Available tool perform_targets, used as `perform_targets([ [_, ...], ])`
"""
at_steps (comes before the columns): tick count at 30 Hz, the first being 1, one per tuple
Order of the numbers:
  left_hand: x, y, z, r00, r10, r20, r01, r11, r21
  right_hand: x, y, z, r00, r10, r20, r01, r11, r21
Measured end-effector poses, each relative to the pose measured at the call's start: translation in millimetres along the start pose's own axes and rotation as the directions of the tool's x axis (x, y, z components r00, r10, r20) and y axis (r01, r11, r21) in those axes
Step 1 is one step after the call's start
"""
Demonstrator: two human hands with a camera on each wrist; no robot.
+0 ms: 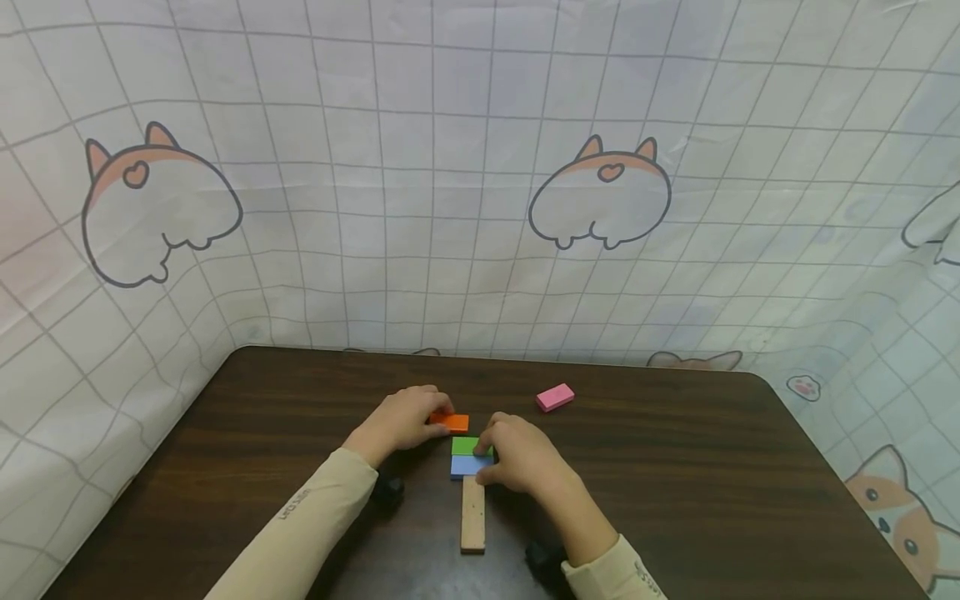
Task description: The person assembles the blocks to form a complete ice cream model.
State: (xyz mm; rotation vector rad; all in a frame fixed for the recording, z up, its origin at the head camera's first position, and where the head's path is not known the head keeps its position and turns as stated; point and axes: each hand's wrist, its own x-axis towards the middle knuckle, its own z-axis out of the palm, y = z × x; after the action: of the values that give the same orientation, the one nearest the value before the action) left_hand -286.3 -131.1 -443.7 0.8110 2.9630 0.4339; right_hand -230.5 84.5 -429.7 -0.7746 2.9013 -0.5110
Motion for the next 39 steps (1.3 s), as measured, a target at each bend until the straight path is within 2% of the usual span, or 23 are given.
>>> perform_targets([
  [12,0.4,9.5,-1.2,1.0,0.021,0.02,-0.021,0.999,0.027,0.0,1,0,1.0,-0.009,-0.017,0.009,1.0,-0.004],
  [20,1.5,11.1,1.3,0.999,0.035,0.025,-0.035,0.999,-0.01,-0.6,2,0,1.0,-0.01,-0.018,0.01,1.0,-0.004],
  [39,0.8,21.5,5.1,0.997,0.074,0.004,-0.074,0.997,0.001,-1.2,2,0,1.0,-0.023,-0.019,0.023,1.0,-0.002],
])
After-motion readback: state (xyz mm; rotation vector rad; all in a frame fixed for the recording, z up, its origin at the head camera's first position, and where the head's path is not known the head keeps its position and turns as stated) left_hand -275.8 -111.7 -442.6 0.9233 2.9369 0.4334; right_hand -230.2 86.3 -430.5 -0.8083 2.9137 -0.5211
